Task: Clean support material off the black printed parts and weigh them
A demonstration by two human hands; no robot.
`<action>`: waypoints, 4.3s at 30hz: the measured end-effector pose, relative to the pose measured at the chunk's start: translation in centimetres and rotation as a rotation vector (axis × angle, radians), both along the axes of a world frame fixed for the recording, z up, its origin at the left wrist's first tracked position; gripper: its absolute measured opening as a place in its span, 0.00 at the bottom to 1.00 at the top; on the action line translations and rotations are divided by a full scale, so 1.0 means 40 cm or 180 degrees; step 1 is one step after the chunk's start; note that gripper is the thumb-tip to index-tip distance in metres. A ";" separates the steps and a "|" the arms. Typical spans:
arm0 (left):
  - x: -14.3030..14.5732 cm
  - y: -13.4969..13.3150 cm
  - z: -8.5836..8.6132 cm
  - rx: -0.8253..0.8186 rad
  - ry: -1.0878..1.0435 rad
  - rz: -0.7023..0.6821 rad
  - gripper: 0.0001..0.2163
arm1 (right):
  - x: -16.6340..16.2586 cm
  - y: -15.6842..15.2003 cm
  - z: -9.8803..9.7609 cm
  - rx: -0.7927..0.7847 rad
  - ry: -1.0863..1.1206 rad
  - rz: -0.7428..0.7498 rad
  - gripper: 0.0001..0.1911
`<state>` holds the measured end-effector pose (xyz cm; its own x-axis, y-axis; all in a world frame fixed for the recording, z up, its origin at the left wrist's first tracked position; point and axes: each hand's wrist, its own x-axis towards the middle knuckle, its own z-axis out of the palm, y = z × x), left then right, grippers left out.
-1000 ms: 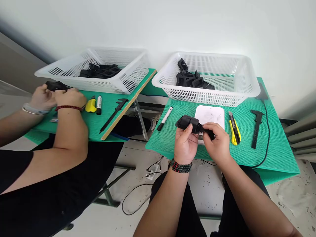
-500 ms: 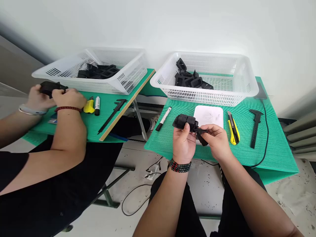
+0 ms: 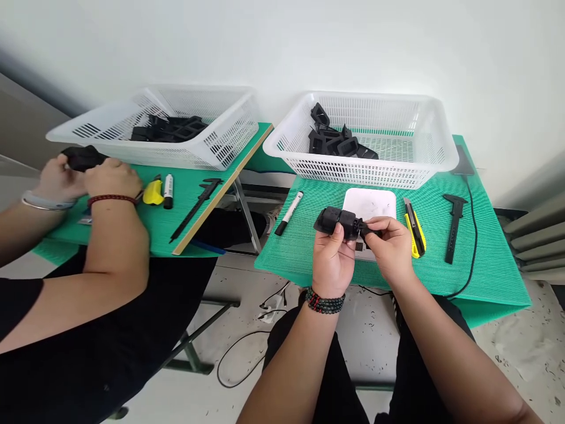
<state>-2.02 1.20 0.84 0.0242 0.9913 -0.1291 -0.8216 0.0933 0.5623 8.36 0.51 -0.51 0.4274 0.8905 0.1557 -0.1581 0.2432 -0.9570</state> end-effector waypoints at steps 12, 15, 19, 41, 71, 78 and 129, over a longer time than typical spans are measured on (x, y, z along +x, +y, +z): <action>-0.016 0.014 -0.004 -0.0107 0.0024 0.0035 0.15 | -0.035 -0.030 -0.002 0.0404 -0.1021 -0.0095 0.07; -0.012 0.005 0.005 -0.0076 -0.0005 -0.0046 0.14 | -0.016 -0.016 -0.007 0.0330 -0.0945 -0.0265 0.06; -0.002 -0.014 0.012 -0.0011 0.0041 -0.0284 0.13 | 0.014 0.007 -0.009 0.0181 -0.0686 -0.0552 0.03; -0.014 0.009 0.002 -0.0197 0.0255 -0.0129 0.18 | 0.023 -0.024 0.024 0.0785 -0.1798 -0.0270 0.05; 0.035 -0.065 0.024 0.0821 0.2225 0.0162 0.27 | -0.007 -0.057 0.040 0.0984 -0.2848 -0.1071 0.06; 0.032 -0.054 0.002 0.0711 0.2529 0.0144 0.27 | 0.023 -0.040 0.055 0.0669 -0.2078 -0.0602 0.03; -0.025 0.001 0.002 -0.0359 0.0292 -0.0162 0.15 | 0.021 -0.036 0.044 0.0621 -0.2064 0.0565 0.05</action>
<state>-3.03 1.24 0.91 0.0570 0.9682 -0.2435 -0.7598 0.2003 0.6185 9.22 -0.93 1.25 0.0448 0.8681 0.4943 0.3769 0.4436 -0.8131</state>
